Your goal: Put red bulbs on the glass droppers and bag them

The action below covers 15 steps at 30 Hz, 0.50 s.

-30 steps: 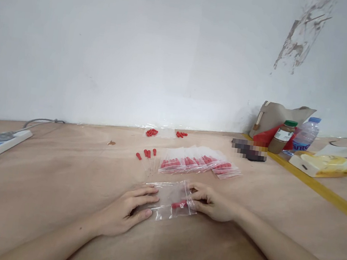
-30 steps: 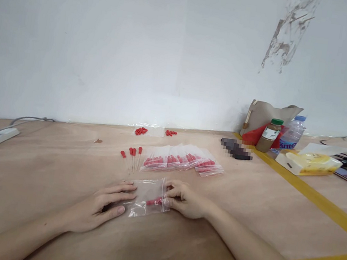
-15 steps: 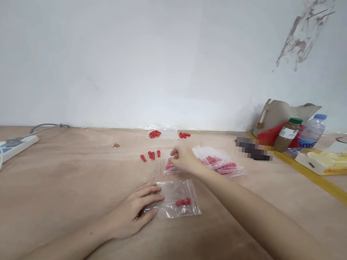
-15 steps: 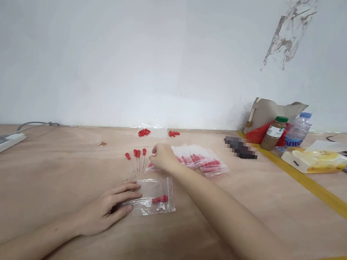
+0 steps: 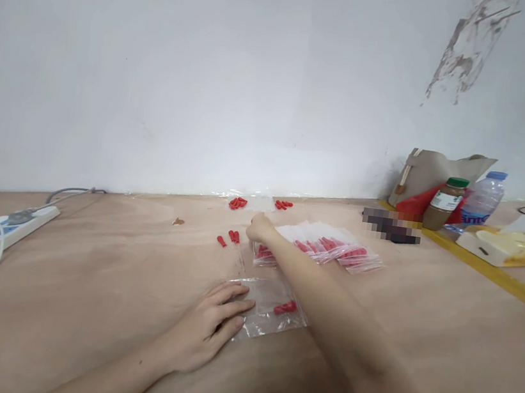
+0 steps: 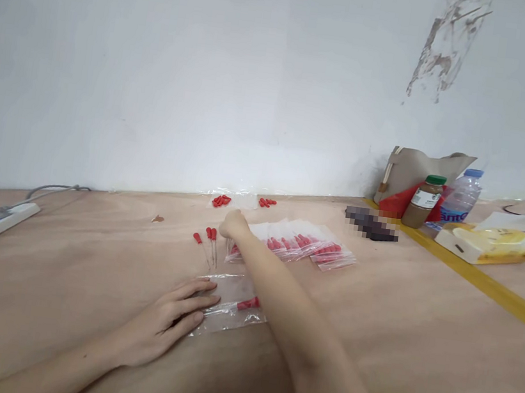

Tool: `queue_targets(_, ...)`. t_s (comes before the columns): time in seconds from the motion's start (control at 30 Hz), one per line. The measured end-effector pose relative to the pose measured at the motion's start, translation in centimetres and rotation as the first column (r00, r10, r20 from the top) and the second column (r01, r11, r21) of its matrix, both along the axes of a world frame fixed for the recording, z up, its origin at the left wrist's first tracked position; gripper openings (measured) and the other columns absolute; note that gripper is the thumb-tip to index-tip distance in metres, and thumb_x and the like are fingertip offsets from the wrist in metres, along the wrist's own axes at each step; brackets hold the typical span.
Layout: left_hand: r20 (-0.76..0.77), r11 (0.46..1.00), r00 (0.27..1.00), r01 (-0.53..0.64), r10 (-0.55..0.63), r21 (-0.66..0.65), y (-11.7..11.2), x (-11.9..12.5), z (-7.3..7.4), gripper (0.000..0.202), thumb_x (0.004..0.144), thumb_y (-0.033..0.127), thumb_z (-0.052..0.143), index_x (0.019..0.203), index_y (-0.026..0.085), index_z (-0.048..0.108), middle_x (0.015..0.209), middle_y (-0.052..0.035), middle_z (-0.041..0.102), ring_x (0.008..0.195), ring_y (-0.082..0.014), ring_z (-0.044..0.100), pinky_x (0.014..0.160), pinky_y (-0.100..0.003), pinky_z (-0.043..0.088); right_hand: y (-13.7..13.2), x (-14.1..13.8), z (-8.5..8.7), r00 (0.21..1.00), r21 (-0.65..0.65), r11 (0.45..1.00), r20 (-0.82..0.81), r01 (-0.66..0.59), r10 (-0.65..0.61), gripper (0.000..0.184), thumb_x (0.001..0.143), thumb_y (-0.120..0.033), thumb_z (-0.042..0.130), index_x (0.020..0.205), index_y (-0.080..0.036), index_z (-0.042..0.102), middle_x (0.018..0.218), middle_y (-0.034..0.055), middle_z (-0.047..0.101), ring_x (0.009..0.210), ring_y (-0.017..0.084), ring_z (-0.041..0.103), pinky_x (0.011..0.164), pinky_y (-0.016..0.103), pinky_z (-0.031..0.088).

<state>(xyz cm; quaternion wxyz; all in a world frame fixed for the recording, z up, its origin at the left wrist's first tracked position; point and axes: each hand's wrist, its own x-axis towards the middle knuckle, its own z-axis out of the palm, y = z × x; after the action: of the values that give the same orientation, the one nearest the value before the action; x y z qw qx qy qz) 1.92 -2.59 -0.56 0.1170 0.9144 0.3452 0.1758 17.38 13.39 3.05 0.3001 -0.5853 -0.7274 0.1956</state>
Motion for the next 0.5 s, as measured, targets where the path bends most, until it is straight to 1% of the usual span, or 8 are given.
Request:
queue_targets(0.07, -0.014, 1.0, 1.0, 0.012, -0.012, 0.004, 0.0, -0.1, -0.1, 0.034, 0.089, 0.028, 0.039, 0.122, 0.027, 0.049, 0.13, -0.0041, 0.043, 0.119, -0.0233, 0.038, 0.1, -0.043, 0.032, -0.9, 2.0, 1.3, 0.995, 0.024, 0.998, -0.083, 0.058, -0.056, 0.041, 0.073, -0.014, 0.044, 0.114, -0.006, 0.037, 0.088, 0.0159, 0.058, 0.077, 0.022, 0.06, 0.062, 0.031, 0.045)
queue_targets(0.13, -0.032, 1.0, 0.999, 0.012, -0.012, 0.0, 0.0, -0.2, -0.2, 0.035, 0.088, 0.028, 0.039, 0.122, 0.027, 0.048, 0.131, -0.0043, 0.042, 0.121, -0.0229, 0.036, 0.1, -0.043, 0.032, -2.6, 4.9, 2.1, 0.975, 0.081, 0.992, -0.208, 0.098, -0.079, 0.046, 0.08, -0.017, 0.031, 0.124, -0.014, 0.021, 0.089, 0.0082, 0.056, 0.066, 0.014, 0.059, 0.054, 0.026, 0.046)
queue_targets(0.17, -0.038, 1.0, 0.999, 0.009, -0.009, -0.005, 0.0, -0.2, -0.2, 0.035, 0.088, 0.027, 0.039, 0.123, 0.027, 0.048, 0.131, -0.0042, 0.042, 0.121, -0.0226, 0.036, 0.101, -0.043, 0.032, -3.8, 6.6, 2.2, 0.907, 0.138, 0.981, -0.415, 0.137, -0.068, 0.046, 0.079, -0.02, 0.034, 0.123, -0.018, 0.02, 0.088, 0.0048, 0.054, 0.058, 0.012, 0.056, 0.049, 0.025, 0.044)
queue_targets(0.2, -0.042, 1.0, 0.999, 0.007, -0.007, -0.012, 0.0, -0.2, -0.2, 0.036, 0.088, 0.027, 0.04, 0.123, 0.027, 0.047, 0.131, -0.0041, 0.042, 0.121, -0.0224, 0.036, 0.101, -0.042, 0.032, -5.1, 8.2, 2.0, 0.823, 0.18, 0.969, -0.567, 0.169, -0.039, 0.046, 0.077, -0.023, 0.038, 0.12, -0.021, 0.024, 0.085, 0.0014, 0.053, 0.054, 0.01, 0.054, 0.046, 0.023, 0.043)
queue_targets(0.27, -0.034, 1.0, 0.999, 0.003, -0.004, -0.019, 0.0, -0.2, -0.2, 0.036, 0.088, 0.026, 0.04, 0.123, 0.028, 0.047, 0.131, -0.0038, 0.042, 0.121, -0.0221, 0.036, 0.101, -0.041, 0.032, -7.7, 11.3, 0.9, 0.686, 0.179, 0.963, -0.728, 0.203, -0.009, 0.041, 0.07, -0.026, 0.047, 0.109, -0.024, 0.035, 0.07, -0.0049, 0.049, 0.047, 0.008, 0.05, 0.043, 0.021, 0.041)
queue_targets(0.3, -0.027, 1.0, 1.0, 0.002, -0.003, -0.021, 0.0, -0.2, -0.2, 0.036, 0.087, 0.026, 0.04, 0.123, 0.028, 0.047, 0.13, -0.0036, 0.042, 0.121, -0.0222, 0.036, 0.1, -0.041, 0.032, -9.0, 12.6, 0.1, 0.638, 0.133, 0.965, -0.769, 0.227, -0.044, 0.039, 0.068, -0.027, 0.05, 0.105, -0.024, 0.037, 0.063, -0.0069, 0.047, 0.044, 0.008, 0.048, 0.042, 0.021, 0.04)
queue_targets(0.4, -0.009, 1.0, 1.0, 0.01, -0.01, -0.028, 0.0, -0.1, -0.1, 0.036, 0.087, 0.025, 0.041, 0.123, 0.028, 0.047, 0.13, -0.0035, 0.042, 0.121, -0.0227, 0.036, 0.1, -0.041, 0.033, -11.6, 14.9, -2.6, 0.547, 0.001, 0.964, -0.824, 0.264, -0.149, 0.041, 0.062, -0.028, 0.058, 0.099, -0.023, 0.039, 0.058, -0.0079, 0.047, 0.047, 0.01, 0.051, 0.046, 0.023, 0.044)
queue_targets(0.5, -0.016, 1.0, 1.0, 0.016, -0.016, -0.024, 0.0, -0.1, 0.1, 0.037, 0.087, 0.024, 0.041, 0.123, 0.027, 0.047, 0.13, -0.0036, 0.042, 0.121, -0.0228, 0.036, 0.1, -0.042, 0.033, -12.5, 15.2, -4.2, 0.471, -0.066, 0.959, -0.861, 0.274, -0.194, 0.04, 0.06, -0.028, 0.062, 0.093, -0.024, 0.04, 0.061, -0.0073, 0.048, 0.049, 0.01, 0.052, 0.049, 0.026, 0.047)
